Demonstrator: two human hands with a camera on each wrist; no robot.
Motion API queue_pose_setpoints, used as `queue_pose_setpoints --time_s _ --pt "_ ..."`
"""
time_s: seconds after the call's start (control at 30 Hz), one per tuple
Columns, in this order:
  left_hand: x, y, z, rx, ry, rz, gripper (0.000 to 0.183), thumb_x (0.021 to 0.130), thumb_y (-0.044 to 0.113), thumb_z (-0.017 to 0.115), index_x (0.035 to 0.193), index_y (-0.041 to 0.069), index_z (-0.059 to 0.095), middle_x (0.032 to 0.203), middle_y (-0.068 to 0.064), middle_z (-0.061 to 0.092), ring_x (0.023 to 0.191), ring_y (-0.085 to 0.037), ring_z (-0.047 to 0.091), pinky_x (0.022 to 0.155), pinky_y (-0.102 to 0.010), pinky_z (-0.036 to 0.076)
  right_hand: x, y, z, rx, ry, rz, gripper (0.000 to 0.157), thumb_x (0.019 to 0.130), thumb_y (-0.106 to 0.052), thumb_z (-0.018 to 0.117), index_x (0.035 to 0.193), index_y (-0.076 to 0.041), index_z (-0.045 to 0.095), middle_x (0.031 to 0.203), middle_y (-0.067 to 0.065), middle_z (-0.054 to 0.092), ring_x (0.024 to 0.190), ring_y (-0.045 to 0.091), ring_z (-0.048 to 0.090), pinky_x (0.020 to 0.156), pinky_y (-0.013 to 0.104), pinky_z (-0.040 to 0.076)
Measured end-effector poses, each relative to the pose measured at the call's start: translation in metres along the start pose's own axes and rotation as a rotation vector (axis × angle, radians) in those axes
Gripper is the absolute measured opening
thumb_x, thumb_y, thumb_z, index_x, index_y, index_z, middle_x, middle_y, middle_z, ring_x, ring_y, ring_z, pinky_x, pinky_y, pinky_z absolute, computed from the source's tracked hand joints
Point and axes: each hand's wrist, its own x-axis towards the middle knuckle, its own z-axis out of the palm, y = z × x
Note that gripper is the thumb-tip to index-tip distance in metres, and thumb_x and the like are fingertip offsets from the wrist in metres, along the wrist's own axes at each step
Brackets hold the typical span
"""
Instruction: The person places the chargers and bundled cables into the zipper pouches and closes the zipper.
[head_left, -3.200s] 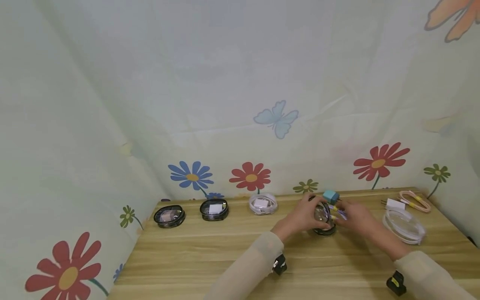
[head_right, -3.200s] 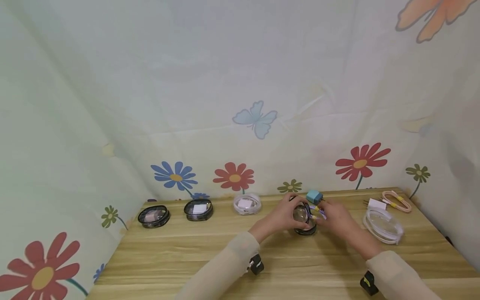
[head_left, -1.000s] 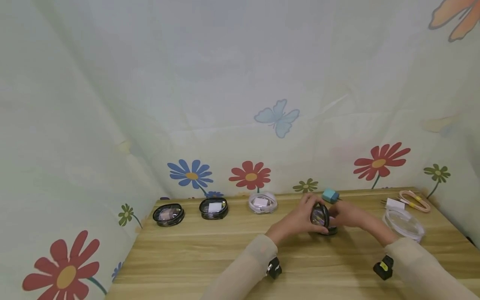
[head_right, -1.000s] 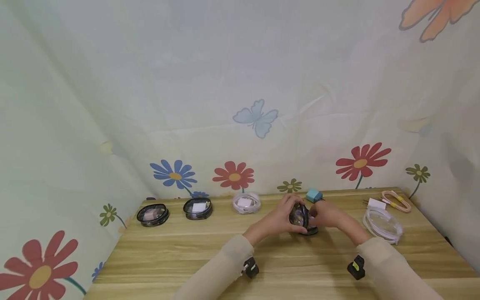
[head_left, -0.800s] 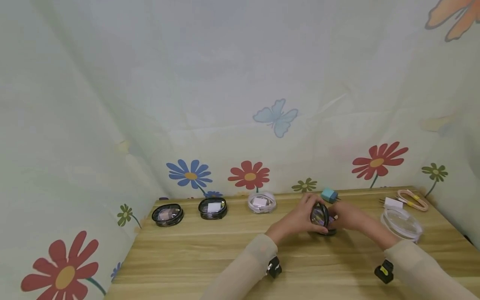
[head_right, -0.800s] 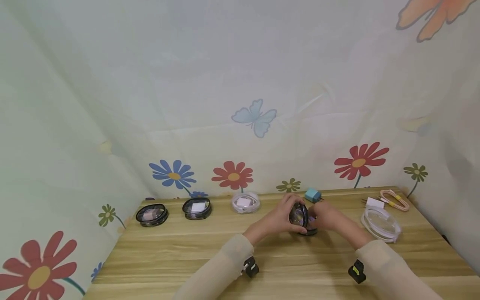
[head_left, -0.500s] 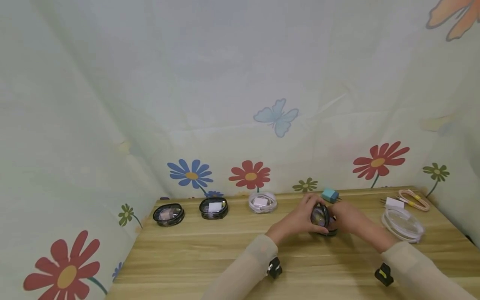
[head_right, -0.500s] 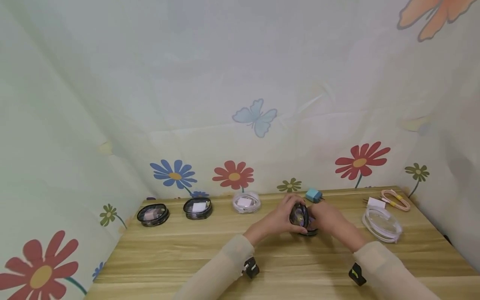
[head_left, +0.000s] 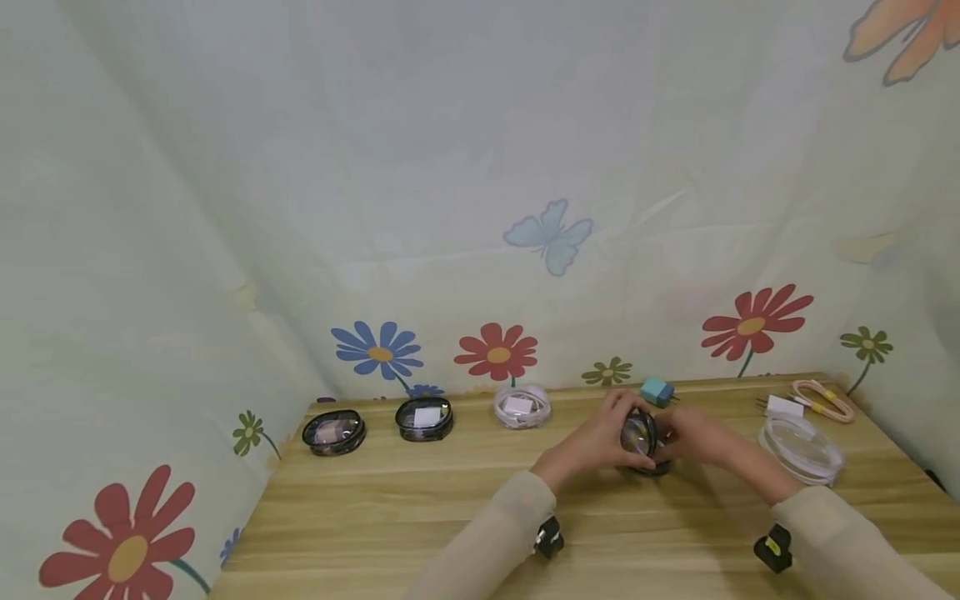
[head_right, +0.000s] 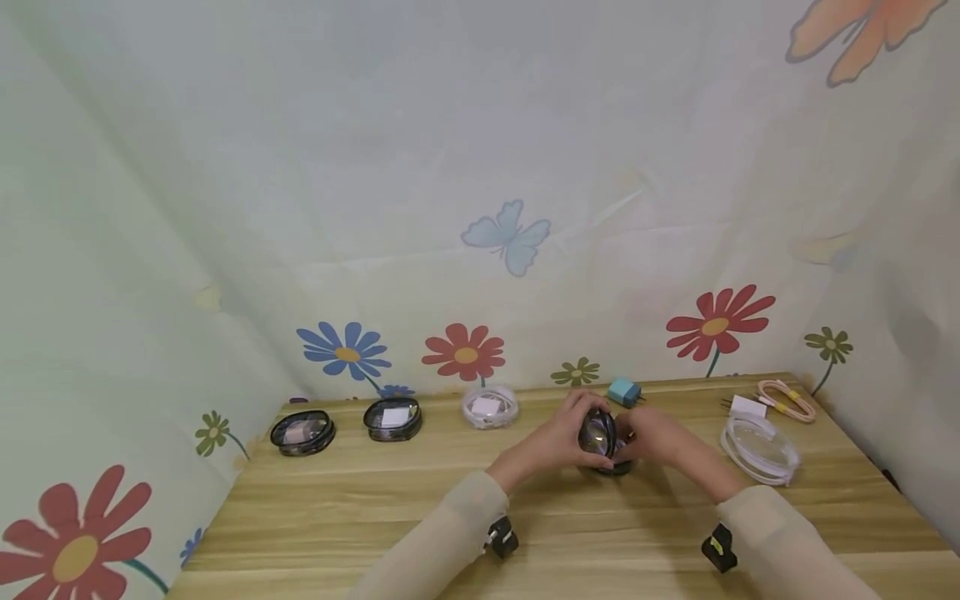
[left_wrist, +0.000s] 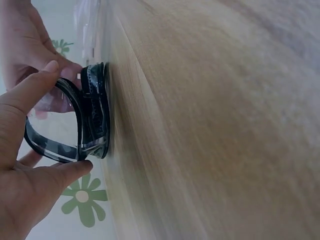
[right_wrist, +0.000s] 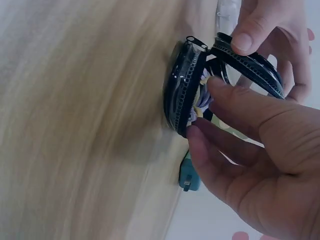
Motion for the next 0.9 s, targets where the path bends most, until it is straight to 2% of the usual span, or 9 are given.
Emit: queue_pose_setpoints --time_s 0.07,0.23,0.37,0.53,0.7,0.8,0.9 --pt "0.0 0.0 0.0 -0.009 -0.003 -0.005 0.074 0.082 0.033 0.088 0.14 0.016 0.045 0.15 -0.006 0.037 0.135 -0.016 0.047 0.11 -0.023 0.046 0.0 -0.001 0.0 -0.031 0.006 -0.01 0.017 0.08 -0.016 0.085 0.086 -0.009 0.071 0.076 -0.003 0.068 0.068 0.0 0.052 0.06 0.019 0.043" --pt "0.0 -0.001 0.0 -0.01 0.001 0.002 0.074 0.082 0.032 0.088 0.14 0.017 0.045 0.15 -0.006 0.036 0.136 -0.016 0.046 0.11 -0.023 0.046 0.002 -0.004 0.006 -0.19 0.075 -0.04 0.024 0.077 -0.017 0.087 0.076 -0.014 0.063 0.065 -0.008 0.054 0.061 0.001 0.038 0.057 0.02 0.033" --pt "0.001 -0.002 0.0 0.008 0.014 0.027 0.074 0.082 0.033 0.088 0.139 0.017 0.045 0.149 -0.006 0.037 0.135 -0.016 0.047 0.111 -0.023 0.045 0.003 -0.005 0.009 -0.258 0.139 -0.055 0.03 0.073 -0.015 0.089 0.072 -0.014 0.059 0.063 -0.008 0.051 0.06 0.002 0.037 0.057 0.02 0.033" --pt "0.002 -0.002 0.002 0.028 0.017 0.034 0.073 0.081 0.033 0.089 0.138 0.018 0.045 0.149 -0.005 0.037 0.136 -0.016 0.048 0.112 -0.023 0.045 0.002 -0.005 0.01 -0.282 0.176 -0.093 0.031 0.068 -0.012 0.09 0.071 -0.014 0.059 0.063 -0.008 0.054 0.06 0.002 0.04 0.056 0.02 0.034" --pt "0.0 -0.001 0.003 0.027 0.015 0.023 0.073 0.081 0.034 0.088 0.137 0.021 0.045 0.149 -0.004 0.038 0.136 -0.014 0.049 0.111 -0.023 0.045 0.001 -0.006 0.007 -0.248 0.129 -0.083 0.024 0.072 -0.013 0.089 0.077 -0.011 0.066 0.065 -0.007 0.058 0.062 0.001 0.041 0.057 0.02 0.035" --pt "-0.001 0.0 0.003 0.014 0.011 0.019 0.073 0.081 0.034 0.088 0.138 0.022 0.044 0.15 -0.004 0.037 0.137 -0.014 0.048 0.112 -0.024 0.045 0.003 -0.005 0.002 -0.209 0.081 -0.066 0.018 0.08 -0.01 0.084 0.092 -0.004 0.072 0.07 -0.004 0.064 0.063 0.0 0.047 0.057 0.02 0.039" --pt "-0.002 0.0 0.002 0.003 0.003 0.014 0.073 0.082 0.034 0.087 0.139 0.021 0.044 0.15 -0.004 0.037 0.138 -0.014 0.047 0.114 -0.024 0.044 0.007 -0.002 -0.006 -0.214 0.066 -0.063 0.017 0.084 -0.008 0.08 0.097 -0.001 0.073 0.076 0.0 0.069 0.067 0.005 0.056 0.059 0.023 0.046"
